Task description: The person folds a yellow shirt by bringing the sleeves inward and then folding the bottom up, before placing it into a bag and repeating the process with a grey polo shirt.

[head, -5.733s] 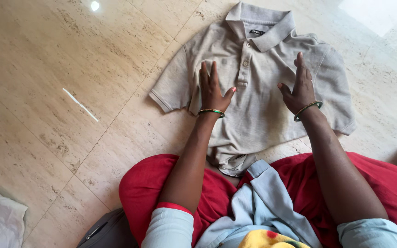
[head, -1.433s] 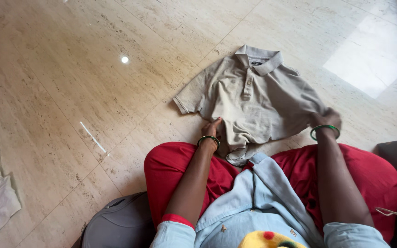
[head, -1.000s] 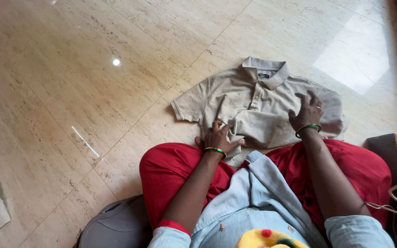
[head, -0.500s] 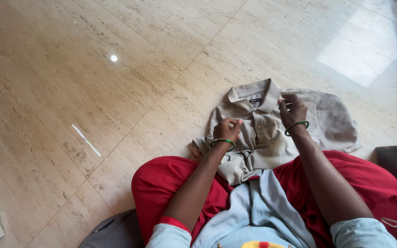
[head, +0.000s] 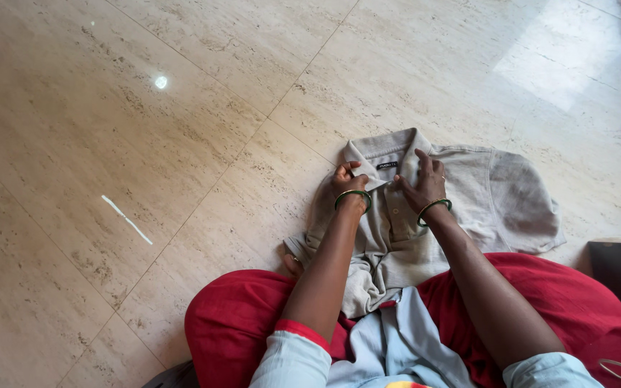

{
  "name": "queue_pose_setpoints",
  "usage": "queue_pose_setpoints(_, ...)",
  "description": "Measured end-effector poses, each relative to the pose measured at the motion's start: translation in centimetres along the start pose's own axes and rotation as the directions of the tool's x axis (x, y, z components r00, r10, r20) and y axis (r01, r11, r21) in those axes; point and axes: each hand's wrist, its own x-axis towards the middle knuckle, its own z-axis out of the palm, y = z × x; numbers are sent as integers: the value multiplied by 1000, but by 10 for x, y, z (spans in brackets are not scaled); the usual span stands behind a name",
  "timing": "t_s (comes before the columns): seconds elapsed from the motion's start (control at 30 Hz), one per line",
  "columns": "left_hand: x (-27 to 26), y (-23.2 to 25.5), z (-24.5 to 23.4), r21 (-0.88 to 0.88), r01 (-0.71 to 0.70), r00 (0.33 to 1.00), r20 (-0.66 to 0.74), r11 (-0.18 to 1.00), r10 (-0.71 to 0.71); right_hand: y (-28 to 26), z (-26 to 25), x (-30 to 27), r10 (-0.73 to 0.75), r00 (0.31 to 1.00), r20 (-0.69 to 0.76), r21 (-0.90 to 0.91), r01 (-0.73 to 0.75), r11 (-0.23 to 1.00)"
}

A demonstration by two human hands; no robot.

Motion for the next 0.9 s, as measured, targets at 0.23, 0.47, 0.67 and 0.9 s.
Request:
queue_pose_setpoints(0.23,-54,31,-22,-585,200,979,145,786,-141,12,12,3,48,999,-12,151,-46,988)
queue_pose_setpoints(0.47,-84,81,-6,606,-150,941,-155,781,301,-2,4,-3,31,1000,1,170,-31,985)
queue_pose_setpoints(0.67,-40,55,-22,945,-159,987,156,287,32,-30,-17,-7,135,936,324,3,-143,990)
queue_pose_setpoints(0.9,0,30,-54,868,292,460,241,402,-855,-39,-18,-10,98,919,383,-18,-98,995)
